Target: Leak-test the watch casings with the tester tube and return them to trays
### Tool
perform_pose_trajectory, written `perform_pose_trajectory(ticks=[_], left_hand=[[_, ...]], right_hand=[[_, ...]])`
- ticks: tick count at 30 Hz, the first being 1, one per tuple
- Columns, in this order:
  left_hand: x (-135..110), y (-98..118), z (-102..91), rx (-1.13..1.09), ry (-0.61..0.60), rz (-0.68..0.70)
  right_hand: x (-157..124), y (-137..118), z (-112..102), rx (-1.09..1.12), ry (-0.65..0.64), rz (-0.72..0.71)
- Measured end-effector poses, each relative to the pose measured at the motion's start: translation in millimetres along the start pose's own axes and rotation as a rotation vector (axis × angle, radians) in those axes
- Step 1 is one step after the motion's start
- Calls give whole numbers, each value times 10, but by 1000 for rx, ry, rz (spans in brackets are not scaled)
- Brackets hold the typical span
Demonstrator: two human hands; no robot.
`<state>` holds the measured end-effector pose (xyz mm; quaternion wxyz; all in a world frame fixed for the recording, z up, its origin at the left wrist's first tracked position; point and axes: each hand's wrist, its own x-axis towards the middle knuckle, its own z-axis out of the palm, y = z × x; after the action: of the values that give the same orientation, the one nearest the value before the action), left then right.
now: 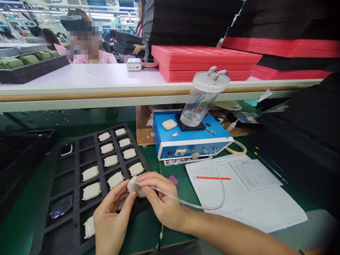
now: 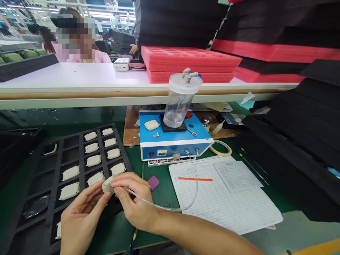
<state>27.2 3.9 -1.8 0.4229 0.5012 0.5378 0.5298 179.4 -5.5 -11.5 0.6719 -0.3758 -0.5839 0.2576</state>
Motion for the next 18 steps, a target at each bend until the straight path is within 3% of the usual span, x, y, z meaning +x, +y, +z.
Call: perform_pose_trajectory(ticks=[18], left_hand=[[19,-8,-2,1,-20,6]], right_hand=[[17,-21,0,-26,2,-6]])
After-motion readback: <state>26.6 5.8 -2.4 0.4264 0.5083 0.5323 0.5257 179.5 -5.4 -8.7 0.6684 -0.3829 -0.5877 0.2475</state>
